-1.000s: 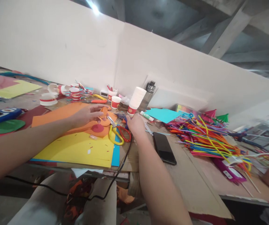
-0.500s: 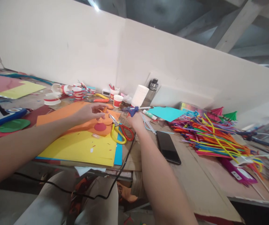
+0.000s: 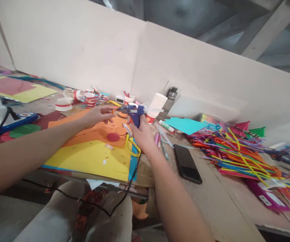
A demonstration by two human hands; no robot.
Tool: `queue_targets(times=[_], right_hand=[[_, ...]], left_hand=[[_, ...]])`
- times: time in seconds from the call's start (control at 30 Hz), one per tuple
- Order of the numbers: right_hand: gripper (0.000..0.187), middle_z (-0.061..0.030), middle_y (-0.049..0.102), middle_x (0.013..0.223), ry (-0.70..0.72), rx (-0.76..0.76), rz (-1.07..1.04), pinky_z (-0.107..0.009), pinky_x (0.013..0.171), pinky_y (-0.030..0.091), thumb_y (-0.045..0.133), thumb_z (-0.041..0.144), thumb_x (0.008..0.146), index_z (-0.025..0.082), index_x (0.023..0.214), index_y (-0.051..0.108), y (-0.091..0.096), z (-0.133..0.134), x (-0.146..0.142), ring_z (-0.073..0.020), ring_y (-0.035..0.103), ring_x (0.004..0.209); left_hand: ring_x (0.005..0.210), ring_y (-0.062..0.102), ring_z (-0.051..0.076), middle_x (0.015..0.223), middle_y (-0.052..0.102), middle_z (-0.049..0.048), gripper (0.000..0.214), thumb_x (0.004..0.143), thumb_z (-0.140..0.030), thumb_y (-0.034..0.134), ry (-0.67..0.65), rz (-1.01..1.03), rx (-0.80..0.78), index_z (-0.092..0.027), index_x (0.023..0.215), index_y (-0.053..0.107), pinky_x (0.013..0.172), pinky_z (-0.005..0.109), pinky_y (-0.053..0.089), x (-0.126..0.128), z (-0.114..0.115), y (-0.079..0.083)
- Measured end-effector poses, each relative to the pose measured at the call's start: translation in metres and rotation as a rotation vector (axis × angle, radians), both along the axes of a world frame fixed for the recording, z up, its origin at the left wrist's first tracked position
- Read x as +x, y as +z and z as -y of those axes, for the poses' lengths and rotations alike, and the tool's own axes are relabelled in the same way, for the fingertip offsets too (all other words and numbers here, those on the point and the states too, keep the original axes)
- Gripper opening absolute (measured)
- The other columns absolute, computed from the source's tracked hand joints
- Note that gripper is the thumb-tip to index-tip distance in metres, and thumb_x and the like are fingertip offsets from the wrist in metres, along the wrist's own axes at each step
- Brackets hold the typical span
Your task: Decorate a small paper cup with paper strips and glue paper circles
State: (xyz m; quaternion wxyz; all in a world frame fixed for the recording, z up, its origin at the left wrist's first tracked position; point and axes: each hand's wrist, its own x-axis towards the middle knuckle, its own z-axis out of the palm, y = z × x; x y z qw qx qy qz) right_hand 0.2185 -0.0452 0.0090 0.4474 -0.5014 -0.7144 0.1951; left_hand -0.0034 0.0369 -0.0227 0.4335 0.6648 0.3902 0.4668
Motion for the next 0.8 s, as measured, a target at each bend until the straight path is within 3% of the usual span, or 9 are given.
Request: queue_targets(times=[0.17, 0.5, 0.8], right_hand=[[0.03, -0.0076, 0.066, 0.107, -0.012, 0.025, 0.067, -0.042, 0.091, 0.049, 0.056, 0.027, 0.08, 0.021, 0.109, 0.055, 0.0, 0.002, -0.005, -0.024, 0.06, 0.099], [0.038, -0.0085, 0.068, 0.112, -0.058, 0.009, 0.12, -0.04, 0.092, 0.049, 0.053, 0.027, 0.083, 0.021, 0.12, 0.053, 0.0, 0.006, -0.009, -0.0247, 0.063, 0.102], [0.038, -0.0093, 0.068, 0.109, -0.074, 0.016, 0.201, -0.038, 0.087, 0.048, 0.055, 0.031, 0.083, 0.019, 0.12, 0.053, 0.002, 0.008, -0.007, -0.0248, 0.062, 0.095]], left_hand=[[0.068, 0.07, 0.016, 0.098, 0.071, 0.0115, 0.054, 0.073, -0.039, 0.078, -0.022, 0.03, -0.014, -0.012, 0.117, 0.062, 0.053, 0.025, 0.051, 0.001, 0.0, -0.001], [0.067, 0.068, 0.018, 0.087, 0.071, 0.0095, 0.062, 0.068, -0.039, 0.082, -0.061, 0.049, -0.032, -0.011, 0.12, 0.063, 0.058, 0.029, 0.052, 0.005, 0.011, 0.006], [0.07, 0.068, 0.016, 0.101, 0.068, 0.0117, 0.062, 0.064, -0.029, 0.083, -0.04, 0.041, -0.044, -0.013, 0.12, 0.063, 0.06, 0.03, 0.054, 0.002, 0.006, 0.004]])
